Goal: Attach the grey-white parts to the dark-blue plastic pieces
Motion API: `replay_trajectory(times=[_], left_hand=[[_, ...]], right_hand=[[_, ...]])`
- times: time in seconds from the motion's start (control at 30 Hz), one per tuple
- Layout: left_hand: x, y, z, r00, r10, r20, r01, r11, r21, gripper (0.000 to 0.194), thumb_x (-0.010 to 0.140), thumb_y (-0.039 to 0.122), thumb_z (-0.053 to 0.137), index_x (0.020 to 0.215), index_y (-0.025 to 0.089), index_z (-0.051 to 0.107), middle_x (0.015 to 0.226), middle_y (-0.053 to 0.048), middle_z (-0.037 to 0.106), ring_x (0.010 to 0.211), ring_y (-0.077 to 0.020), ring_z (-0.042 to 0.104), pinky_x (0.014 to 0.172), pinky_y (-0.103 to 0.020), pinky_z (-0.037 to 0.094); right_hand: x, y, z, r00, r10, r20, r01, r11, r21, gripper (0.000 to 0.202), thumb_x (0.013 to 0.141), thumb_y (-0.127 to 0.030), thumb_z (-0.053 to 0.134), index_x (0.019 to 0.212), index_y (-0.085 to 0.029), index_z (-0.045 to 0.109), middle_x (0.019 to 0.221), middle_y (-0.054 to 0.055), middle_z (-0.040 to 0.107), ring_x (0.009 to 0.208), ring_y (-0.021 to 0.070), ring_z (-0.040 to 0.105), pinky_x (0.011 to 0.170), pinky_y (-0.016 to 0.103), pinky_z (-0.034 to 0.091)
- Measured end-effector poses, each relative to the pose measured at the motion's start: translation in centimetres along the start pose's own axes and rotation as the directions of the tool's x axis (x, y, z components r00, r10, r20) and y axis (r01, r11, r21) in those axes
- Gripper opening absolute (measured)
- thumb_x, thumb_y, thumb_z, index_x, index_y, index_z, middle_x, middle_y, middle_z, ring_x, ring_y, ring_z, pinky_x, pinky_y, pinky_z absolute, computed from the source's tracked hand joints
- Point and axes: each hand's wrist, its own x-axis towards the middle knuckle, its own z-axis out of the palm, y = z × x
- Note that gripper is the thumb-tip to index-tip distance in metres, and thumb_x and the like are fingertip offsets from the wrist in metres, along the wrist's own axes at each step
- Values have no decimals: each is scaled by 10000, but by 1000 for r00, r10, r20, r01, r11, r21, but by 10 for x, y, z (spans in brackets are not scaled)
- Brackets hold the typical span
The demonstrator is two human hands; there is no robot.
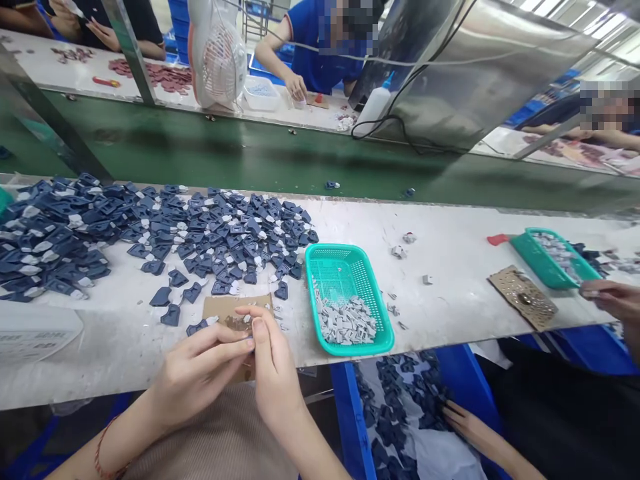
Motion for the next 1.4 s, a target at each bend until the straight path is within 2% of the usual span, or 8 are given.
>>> replay_trajectory(times=[0.27, 0.43, 0.5, 0.63, 0.93, 1.13, 1.27, 1.4], left_hand=[[7, -1, 7, 1000, -23, -8, 22, 993, -116, 332, 844, 15, 565, 1080, 224, 670, 882, -59, 689, 775, -141, 656, 712, -230, 534], [24, -12, -4, 913, -406, -42, 364, 857, -364, 258, 883, 180, 581, 1080, 273, 719, 898, -40, 638, 796, -145, 645, 671, -227, 565], [35, -20, -14, 862, -504, -52, 441, 797, -414, 237, 871, 265, 606, 1071, 262, 734, 941, -49, 633, 828, -162, 642, 693, -255, 585], [69, -44, -38, 790, -600, -125, 529, 771, -353, 300, 795, 369, 682, 1053, 227, 741, 1067, -63, 675, 827, -185, 664, 768, -303, 580], [191, -155, -79, 739, -614, -278, 668, 722, 180, 330, 786, 234, 620, 1074, 117, 729, 959, -98, 749, 886, -252, 683, 789, -317, 530], [239, -213, -86, 724, -652, -225, 671, 592, 447, 230, 886, 324, 612, 971, 119, 674, 962, -61, 706, 884, -204, 668, 820, -393, 530], [269, -223, -75, 778, -602, -180, 576, 568, 588, 269, 903, 331, 591, 1085, 137, 629, 1149, -94, 636, 1036, -235, 616, 900, -456, 500], [313, -220, -35, 871, -490, -21, 382, 651, 656, 281, 907, 324, 582, 1121, 145, 619, 1233, -107, 598, 1130, -257, 569, 964, -498, 455]], right_hand=[[3, 4, -19, 999, 3, 46, -2, 1000, -30, 433, 957, -543, 356, 1134, -233, 600, 679, -2, 594, 574, 159, 542, 539, 281, 425], [30, -4, -101, 964, -236, -122, 127, 814, -566, 292, 937, -388, 448, 1033, -202, 651, 864, 59, 666, 822, 215, 617, 713, 330, 464], [46, -5, -138, 957, -290, -10, 174, 601, -780, 274, 931, -302, 408, 984, -203, 657, 987, 93, 670, 973, 252, 609, 824, 388, 461], [73, -4, -181, 962, -165, 218, 273, 548, -791, 182, 863, -269, 537, 912, -216, 704, 971, 76, 702, 952, 246, 635, 849, 382, 477], [88, -6, -189, 903, -95, 418, 410, 477, -777, 190, 897, -270, 535, 886, -215, 716, 919, 74, 687, 875, 224, 641, 784, 348, 503], [85, 0, -192, 907, -136, 399, 416, 433, -799, 140, 865, -169, 542, 881, -211, 675, 941, 77, 645, 893, 222, 627, 779, 339, 499], [87, 2, -192, 929, -83, 361, 362, 414, -835, 186, 780, -60, 543, 885, -192, 622, 948, 74, 625, 896, 216, 616, 770, 323, 498], [94, -2, -192, 937, -49, 345, 341, 335, -878, 205, 767, -31, 519, 867, -200, 580, 920, 62, 619, 832, 206, 618, 702, 299, 489]])
